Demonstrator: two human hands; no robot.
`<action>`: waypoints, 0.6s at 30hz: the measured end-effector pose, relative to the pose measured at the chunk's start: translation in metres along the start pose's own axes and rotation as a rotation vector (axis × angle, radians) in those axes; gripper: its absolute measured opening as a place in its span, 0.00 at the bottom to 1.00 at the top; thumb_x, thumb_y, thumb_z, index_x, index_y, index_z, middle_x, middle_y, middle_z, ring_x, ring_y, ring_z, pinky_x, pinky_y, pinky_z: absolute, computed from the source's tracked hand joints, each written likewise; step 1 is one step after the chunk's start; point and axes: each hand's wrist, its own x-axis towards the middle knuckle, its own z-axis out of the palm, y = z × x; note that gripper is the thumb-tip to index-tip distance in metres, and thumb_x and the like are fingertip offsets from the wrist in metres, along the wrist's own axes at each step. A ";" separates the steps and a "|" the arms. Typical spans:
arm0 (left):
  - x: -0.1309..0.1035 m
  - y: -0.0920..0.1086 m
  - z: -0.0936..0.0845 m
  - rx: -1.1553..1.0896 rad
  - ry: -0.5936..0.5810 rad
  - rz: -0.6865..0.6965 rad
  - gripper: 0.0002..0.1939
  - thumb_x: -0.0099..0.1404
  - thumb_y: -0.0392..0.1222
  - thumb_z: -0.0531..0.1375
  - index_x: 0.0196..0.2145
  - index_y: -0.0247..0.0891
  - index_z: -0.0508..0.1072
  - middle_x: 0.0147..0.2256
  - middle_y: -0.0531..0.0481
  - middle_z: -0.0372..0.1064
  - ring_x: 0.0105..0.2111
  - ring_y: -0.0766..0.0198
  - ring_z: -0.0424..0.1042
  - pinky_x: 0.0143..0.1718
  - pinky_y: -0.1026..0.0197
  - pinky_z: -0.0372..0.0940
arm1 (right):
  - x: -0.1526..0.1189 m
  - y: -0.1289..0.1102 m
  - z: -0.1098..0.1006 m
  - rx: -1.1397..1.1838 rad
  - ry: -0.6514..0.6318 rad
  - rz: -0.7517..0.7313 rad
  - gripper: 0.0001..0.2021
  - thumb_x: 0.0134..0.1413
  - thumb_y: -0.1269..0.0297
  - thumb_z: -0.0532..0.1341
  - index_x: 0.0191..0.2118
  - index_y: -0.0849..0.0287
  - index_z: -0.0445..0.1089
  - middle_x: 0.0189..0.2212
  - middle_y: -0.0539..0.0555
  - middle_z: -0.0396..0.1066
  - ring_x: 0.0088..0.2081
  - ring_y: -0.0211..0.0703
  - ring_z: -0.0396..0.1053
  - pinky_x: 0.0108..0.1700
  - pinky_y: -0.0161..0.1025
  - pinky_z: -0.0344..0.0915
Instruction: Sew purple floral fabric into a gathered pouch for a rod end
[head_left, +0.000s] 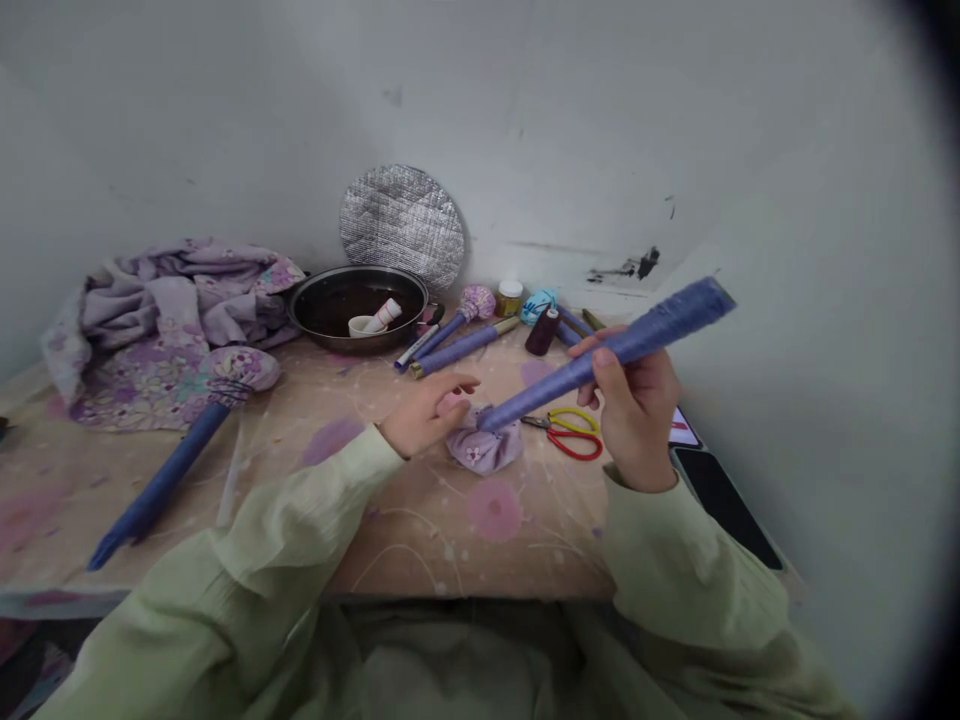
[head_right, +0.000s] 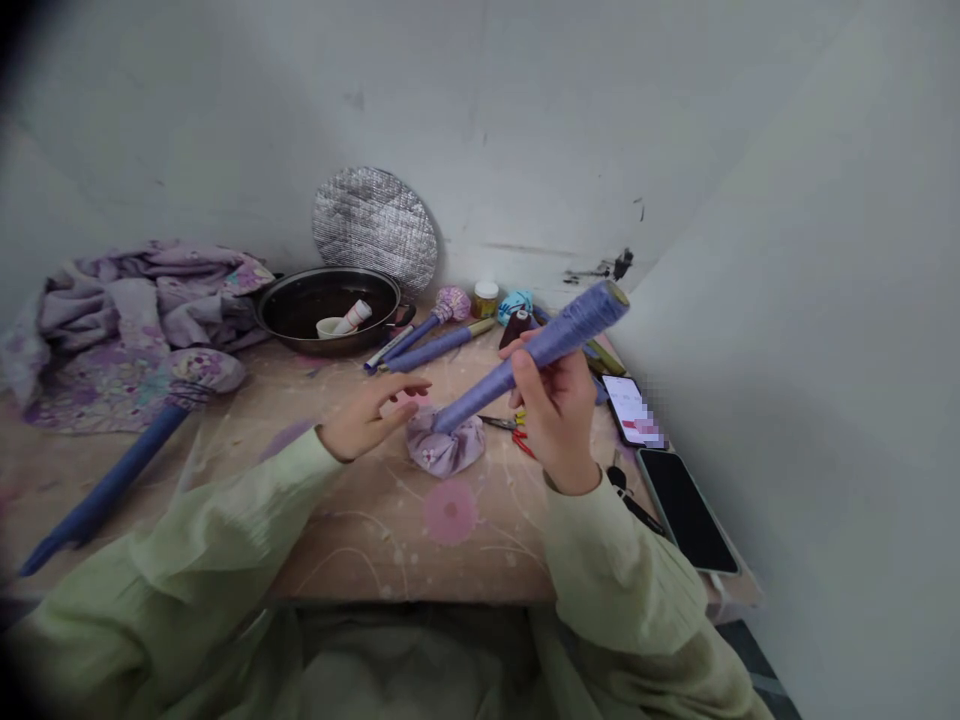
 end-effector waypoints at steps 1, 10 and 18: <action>-0.002 -0.009 0.004 0.032 -0.031 0.002 0.17 0.61 0.42 0.53 0.47 0.34 0.66 0.45 0.41 0.68 0.46 0.55 0.66 0.50 0.52 0.58 | 0.000 0.002 0.001 -0.007 0.007 -0.016 0.08 0.53 0.58 0.58 0.37 0.55 0.62 0.29 0.49 0.69 0.17 0.30 0.58 0.18 0.32 0.58; -0.005 -0.040 0.042 0.054 -0.157 -0.066 0.39 0.49 0.54 0.64 0.55 0.37 0.58 0.56 0.38 0.57 0.57 0.46 0.55 0.56 0.43 0.49 | -0.004 0.021 0.011 -0.055 -0.117 0.036 0.09 0.54 0.60 0.58 0.39 0.57 0.63 0.32 0.50 0.69 0.20 0.29 0.61 0.21 0.30 0.61; 0.001 -0.049 0.065 -0.013 -0.161 -0.104 0.46 0.42 0.55 0.68 0.56 0.38 0.57 0.55 0.37 0.58 0.56 0.45 0.56 0.56 0.43 0.48 | -0.009 0.022 0.013 -0.288 -0.153 -0.095 0.08 0.54 0.61 0.57 0.39 0.57 0.64 0.31 0.51 0.69 0.24 0.34 0.64 0.28 0.35 0.63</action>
